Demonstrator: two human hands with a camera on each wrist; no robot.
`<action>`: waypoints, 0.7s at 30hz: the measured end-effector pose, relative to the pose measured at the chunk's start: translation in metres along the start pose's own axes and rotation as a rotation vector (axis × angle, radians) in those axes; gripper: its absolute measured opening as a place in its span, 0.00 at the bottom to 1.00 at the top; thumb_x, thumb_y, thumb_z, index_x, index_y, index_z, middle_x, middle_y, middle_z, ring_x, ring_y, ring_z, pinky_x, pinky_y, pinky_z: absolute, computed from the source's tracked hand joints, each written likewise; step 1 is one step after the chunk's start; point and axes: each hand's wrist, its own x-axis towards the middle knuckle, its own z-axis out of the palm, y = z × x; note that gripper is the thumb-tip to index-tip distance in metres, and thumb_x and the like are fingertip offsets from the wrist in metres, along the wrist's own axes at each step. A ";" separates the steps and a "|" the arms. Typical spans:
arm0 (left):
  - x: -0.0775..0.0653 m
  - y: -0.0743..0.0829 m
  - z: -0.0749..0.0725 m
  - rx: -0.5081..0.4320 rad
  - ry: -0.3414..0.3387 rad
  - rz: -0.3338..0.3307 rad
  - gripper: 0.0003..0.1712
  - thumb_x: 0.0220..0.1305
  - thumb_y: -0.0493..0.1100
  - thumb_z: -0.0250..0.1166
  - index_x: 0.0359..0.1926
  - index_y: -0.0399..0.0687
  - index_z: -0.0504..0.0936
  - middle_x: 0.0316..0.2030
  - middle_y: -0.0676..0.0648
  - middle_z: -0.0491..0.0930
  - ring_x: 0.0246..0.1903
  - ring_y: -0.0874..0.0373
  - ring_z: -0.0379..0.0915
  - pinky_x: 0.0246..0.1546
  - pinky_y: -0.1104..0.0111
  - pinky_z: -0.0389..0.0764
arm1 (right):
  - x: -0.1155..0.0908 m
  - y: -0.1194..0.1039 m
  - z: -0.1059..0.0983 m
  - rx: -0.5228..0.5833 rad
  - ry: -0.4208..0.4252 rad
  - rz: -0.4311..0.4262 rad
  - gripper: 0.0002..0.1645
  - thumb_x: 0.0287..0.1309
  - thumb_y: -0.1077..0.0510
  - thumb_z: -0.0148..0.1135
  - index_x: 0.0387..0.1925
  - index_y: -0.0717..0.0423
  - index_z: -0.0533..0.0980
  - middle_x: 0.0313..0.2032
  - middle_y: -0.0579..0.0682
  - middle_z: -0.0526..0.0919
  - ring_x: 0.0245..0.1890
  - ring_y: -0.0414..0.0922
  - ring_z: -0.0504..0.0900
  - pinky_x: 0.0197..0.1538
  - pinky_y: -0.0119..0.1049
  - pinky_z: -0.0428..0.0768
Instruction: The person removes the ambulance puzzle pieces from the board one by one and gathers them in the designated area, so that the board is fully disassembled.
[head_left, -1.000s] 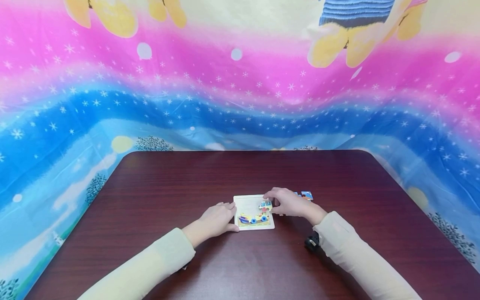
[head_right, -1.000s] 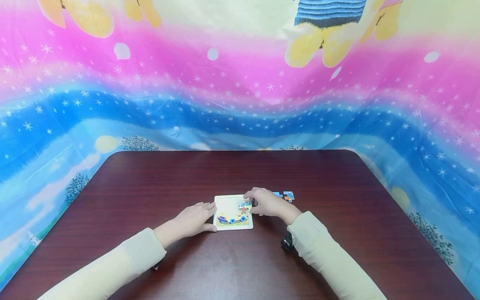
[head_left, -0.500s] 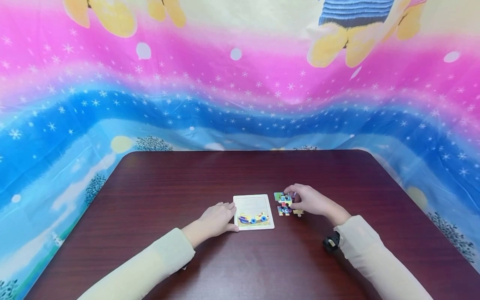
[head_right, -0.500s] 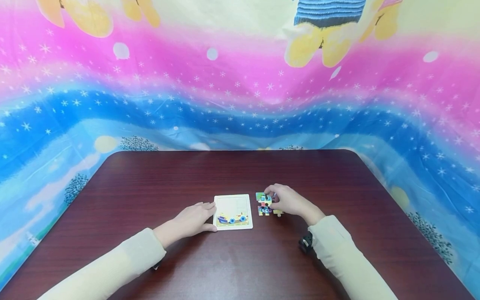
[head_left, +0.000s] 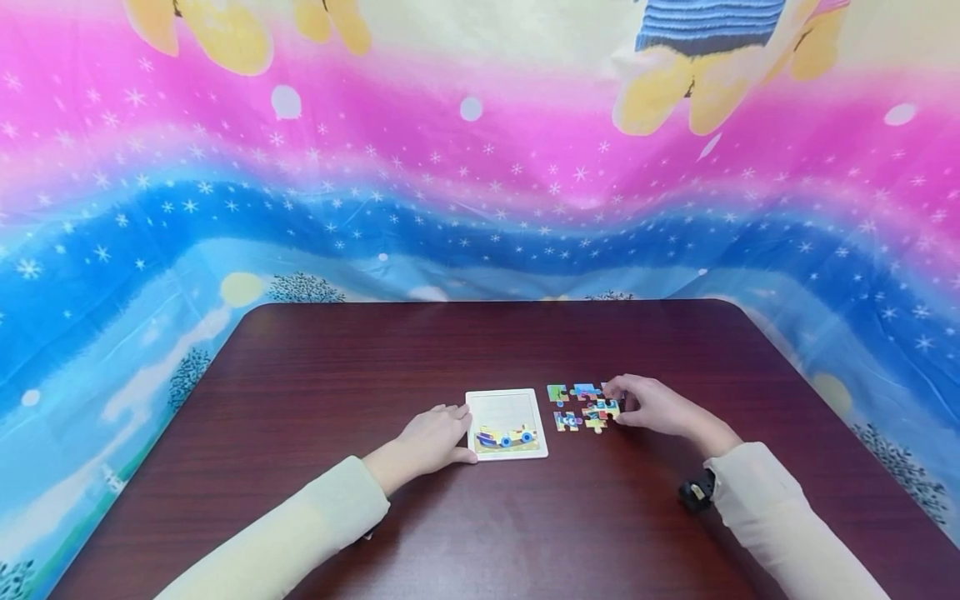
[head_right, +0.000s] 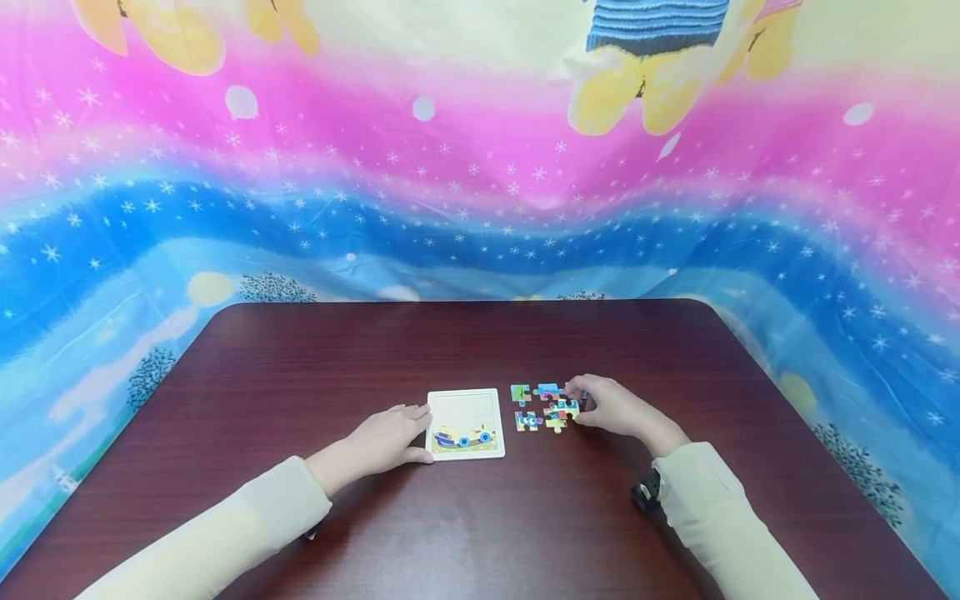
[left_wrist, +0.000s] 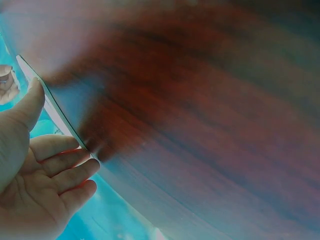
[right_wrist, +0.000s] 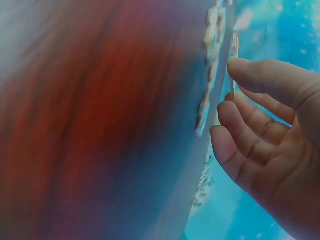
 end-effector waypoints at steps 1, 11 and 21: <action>0.000 0.000 0.000 0.001 0.000 0.001 0.37 0.55 0.60 0.63 0.53 0.33 0.74 0.55 0.38 0.73 0.55 0.49 0.68 0.57 0.61 0.67 | -0.002 0.003 0.000 0.000 -0.003 -0.004 0.19 0.50 0.66 0.65 0.45 0.60 0.73 0.36 0.48 0.74 0.27 0.39 0.72 0.31 0.35 0.75; 0.001 -0.001 0.001 -0.008 0.020 0.010 0.35 0.54 0.60 0.64 0.50 0.33 0.75 0.53 0.38 0.74 0.54 0.49 0.69 0.56 0.61 0.67 | -0.011 0.015 -0.002 -0.006 -0.024 0.035 0.19 0.50 0.67 0.65 0.46 0.60 0.73 0.35 0.47 0.75 0.27 0.40 0.72 0.30 0.35 0.75; 0.001 0.000 0.001 -0.007 0.009 0.004 0.36 0.54 0.60 0.63 0.50 0.33 0.75 0.53 0.39 0.74 0.55 0.49 0.69 0.57 0.61 0.67 | -0.011 0.016 -0.002 -0.032 -0.046 0.077 0.20 0.49 0.68 0.64 0.46 0.60 0.73 0.36 0.47 0.75 0.27 0.42 0.71 0.30 0.35 0.74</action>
